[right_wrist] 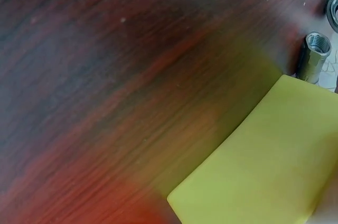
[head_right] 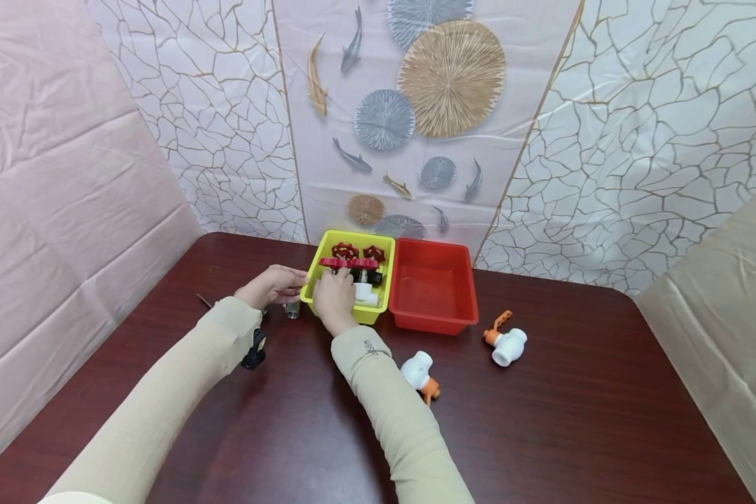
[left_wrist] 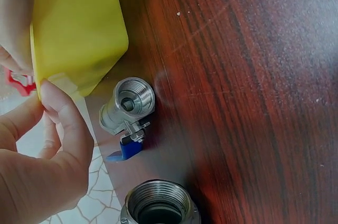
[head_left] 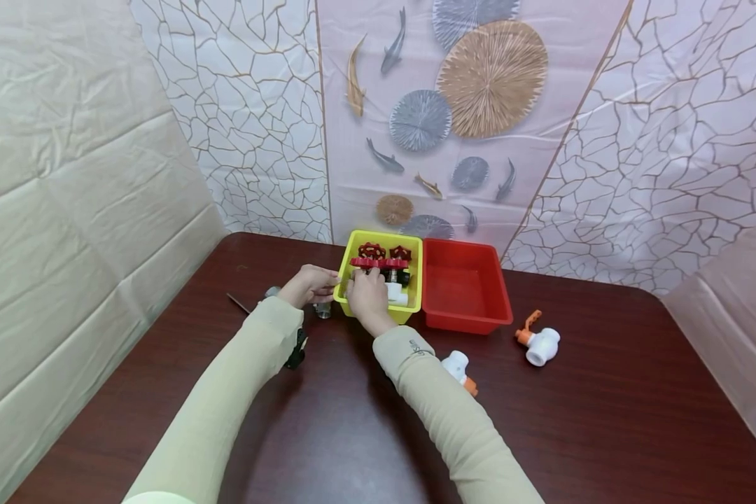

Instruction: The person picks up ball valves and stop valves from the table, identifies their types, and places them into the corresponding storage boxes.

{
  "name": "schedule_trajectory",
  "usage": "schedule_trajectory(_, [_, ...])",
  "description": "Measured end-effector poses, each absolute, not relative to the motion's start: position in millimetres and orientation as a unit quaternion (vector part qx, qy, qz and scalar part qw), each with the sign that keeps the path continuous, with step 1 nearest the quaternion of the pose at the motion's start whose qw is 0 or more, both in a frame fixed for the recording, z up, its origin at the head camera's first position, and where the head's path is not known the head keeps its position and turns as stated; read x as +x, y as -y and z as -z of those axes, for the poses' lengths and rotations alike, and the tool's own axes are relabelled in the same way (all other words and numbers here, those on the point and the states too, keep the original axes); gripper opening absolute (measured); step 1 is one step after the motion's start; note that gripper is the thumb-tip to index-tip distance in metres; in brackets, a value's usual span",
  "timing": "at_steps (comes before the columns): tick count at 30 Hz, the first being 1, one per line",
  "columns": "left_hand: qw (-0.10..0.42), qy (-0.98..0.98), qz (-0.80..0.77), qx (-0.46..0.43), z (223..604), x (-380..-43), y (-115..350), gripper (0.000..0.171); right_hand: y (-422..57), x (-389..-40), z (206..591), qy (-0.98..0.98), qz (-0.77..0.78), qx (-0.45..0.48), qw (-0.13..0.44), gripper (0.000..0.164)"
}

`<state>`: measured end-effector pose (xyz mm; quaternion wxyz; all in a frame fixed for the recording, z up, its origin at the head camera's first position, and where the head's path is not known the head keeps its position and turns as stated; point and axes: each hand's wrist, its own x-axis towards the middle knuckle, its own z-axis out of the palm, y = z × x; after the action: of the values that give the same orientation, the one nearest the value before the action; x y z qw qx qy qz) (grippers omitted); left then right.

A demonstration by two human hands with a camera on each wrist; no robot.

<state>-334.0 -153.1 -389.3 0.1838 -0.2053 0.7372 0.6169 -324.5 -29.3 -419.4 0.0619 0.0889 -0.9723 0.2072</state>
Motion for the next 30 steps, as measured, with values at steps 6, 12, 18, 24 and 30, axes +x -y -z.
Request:
schedule_trajectory(6, [0.186,-0.738,-0.62,-0.191,399,-339,159,0.027,30,-325,420,0.976,-0.19,0.093,0.06,0.026])
schedule_trajectory(12, [0.183,-0.743,-0.611,-0.204,392,-335,155,0.034,29,-325,420,0.976,-0.178,0.1,0.075,0.027])
schedule_trajectory(18, [0.186,-0.737,-0.617,-0.204,391,-334,155,0.035,29,-324,419,0.975,-0.177,0.109,0.074,0.028])
schedule_trajectory(24, [0.18,-0.742,-0.613,-0.201,391,-334,154,0.034,28,-325,418,0.977,-0.173,0.103,0.073,0.029])
schedule_trajectory(30, [0.182,-0.737,-0.618,-0.203,392,-334,154,0.034,29,-325,420,0.977,-0.168,0.106,0.08,0.03])
